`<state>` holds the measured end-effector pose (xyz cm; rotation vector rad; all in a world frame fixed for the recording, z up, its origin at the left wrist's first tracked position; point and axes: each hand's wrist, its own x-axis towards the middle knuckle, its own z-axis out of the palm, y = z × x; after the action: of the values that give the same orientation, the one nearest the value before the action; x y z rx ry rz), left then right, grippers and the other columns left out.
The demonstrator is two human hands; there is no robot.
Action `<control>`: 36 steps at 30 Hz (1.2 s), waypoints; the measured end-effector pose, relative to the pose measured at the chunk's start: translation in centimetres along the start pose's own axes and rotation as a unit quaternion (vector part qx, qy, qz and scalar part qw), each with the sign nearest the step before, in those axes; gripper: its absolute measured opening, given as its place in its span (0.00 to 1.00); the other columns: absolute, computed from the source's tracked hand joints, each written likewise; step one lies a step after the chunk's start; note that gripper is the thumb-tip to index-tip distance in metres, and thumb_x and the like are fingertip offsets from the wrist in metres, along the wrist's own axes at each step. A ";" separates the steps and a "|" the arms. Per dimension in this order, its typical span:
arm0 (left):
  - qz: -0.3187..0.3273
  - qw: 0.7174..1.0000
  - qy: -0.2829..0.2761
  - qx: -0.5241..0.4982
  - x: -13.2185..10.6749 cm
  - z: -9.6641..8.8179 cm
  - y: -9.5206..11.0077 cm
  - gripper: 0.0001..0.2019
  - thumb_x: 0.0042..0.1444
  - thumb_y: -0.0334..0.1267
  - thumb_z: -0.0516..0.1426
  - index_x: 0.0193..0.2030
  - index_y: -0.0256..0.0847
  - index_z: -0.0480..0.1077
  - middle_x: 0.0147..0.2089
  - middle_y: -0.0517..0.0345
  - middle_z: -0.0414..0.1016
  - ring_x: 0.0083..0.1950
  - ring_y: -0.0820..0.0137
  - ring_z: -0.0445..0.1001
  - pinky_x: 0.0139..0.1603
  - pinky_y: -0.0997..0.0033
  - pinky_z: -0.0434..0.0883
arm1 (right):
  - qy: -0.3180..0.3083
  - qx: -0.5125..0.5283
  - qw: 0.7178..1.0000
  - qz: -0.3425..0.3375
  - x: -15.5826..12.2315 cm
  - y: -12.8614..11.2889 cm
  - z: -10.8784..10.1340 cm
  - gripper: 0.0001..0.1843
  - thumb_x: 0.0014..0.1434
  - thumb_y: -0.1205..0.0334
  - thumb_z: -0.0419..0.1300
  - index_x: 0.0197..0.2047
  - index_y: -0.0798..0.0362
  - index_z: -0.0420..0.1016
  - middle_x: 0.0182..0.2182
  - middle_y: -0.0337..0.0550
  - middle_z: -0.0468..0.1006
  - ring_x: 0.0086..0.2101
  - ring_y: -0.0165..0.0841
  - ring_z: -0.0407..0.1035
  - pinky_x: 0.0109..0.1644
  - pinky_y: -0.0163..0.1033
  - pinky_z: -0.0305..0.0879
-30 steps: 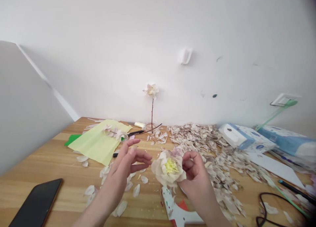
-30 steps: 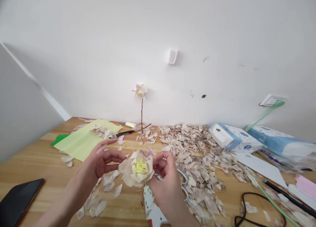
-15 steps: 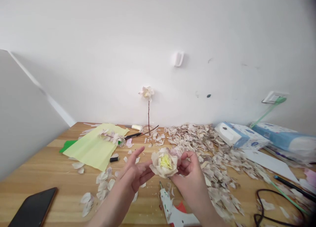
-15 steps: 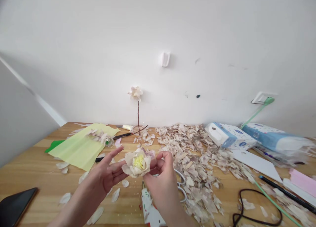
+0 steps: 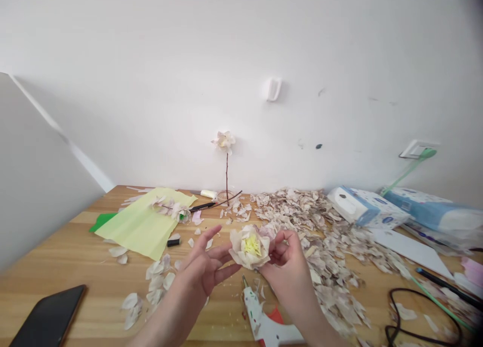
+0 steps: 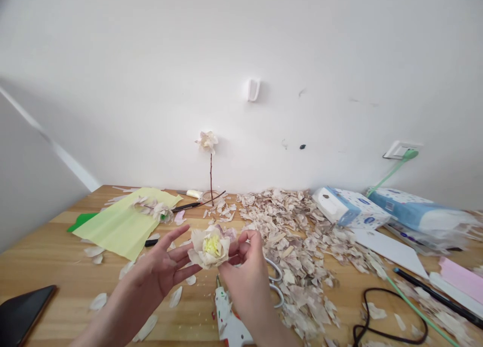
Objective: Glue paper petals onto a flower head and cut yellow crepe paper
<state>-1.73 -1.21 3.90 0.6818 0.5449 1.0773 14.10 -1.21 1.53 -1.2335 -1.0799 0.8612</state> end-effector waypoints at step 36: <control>0.086 0.985 0.119 0.093 -0.5 -1.5 3.6 0.36 0.47 0.31 0.54 0.63 0.42 0.47 0.57 0.44 0.67 0.59 0.54 0.62 0.57 0.50 0.57 | -0.059 -0.022 0.997 0.050 0.1 0.7 0.7 0.22 0.44 0.64 0.63 0.36 0.47 0.52 0.25 0.33 0.75 0.24 0.31 0.66 0.28 0.34 0.60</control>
<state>-5.10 -0.21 5.56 0.7781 0.8119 1.2899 13.51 -0.75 0.83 -1.2965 -1.1439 1.0009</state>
